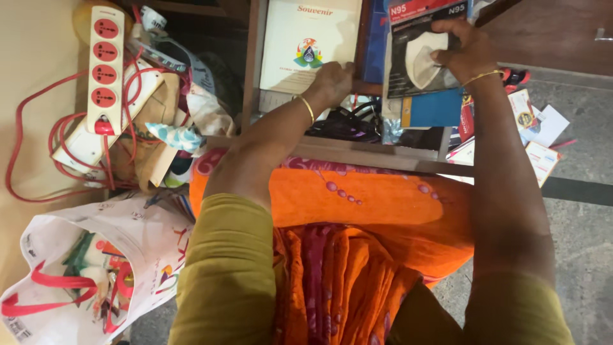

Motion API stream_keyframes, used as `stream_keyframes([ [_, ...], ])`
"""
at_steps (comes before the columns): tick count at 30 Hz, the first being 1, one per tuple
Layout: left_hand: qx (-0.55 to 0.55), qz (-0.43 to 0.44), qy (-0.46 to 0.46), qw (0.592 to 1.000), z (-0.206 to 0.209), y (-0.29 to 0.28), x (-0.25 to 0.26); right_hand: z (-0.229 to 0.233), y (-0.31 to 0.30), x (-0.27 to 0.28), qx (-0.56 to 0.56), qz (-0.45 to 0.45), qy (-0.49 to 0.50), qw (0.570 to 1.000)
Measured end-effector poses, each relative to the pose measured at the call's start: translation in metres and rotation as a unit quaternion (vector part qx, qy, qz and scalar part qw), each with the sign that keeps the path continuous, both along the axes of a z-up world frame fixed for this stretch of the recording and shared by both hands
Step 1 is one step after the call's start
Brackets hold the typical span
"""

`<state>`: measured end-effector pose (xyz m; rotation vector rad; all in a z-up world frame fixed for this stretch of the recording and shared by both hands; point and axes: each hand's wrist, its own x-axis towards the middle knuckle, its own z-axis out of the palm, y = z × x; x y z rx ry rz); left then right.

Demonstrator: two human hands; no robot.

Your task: The person organizes a drawer by looking through and moving various items including boxes, papers, a book, and small packaged items.

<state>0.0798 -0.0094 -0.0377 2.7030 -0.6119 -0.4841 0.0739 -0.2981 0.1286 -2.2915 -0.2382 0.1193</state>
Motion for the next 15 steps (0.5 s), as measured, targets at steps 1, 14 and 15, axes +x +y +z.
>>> stream_keyframes([
  [1, 0.045, -0.048, -0.011, 0.998, 0.0, -0.004, 0.001, 0.002, 0.0, 0.001, -0.001, -0.002, 0.001, 1.0],
  [14, -0.093, 0.039, -0.102, 0.99, 0.114, 0.043, 0.005, -0.001, 0.023, 0.013, 0.036, -0.012, 0.054, 0.998],
  [15, -0.091, 0.04, -0.103, 0.99, 0.123, 0.05, 0.006, -0.003, 0.027, 0.014, 0.069, -0.002, 0.067, 0.995],
])
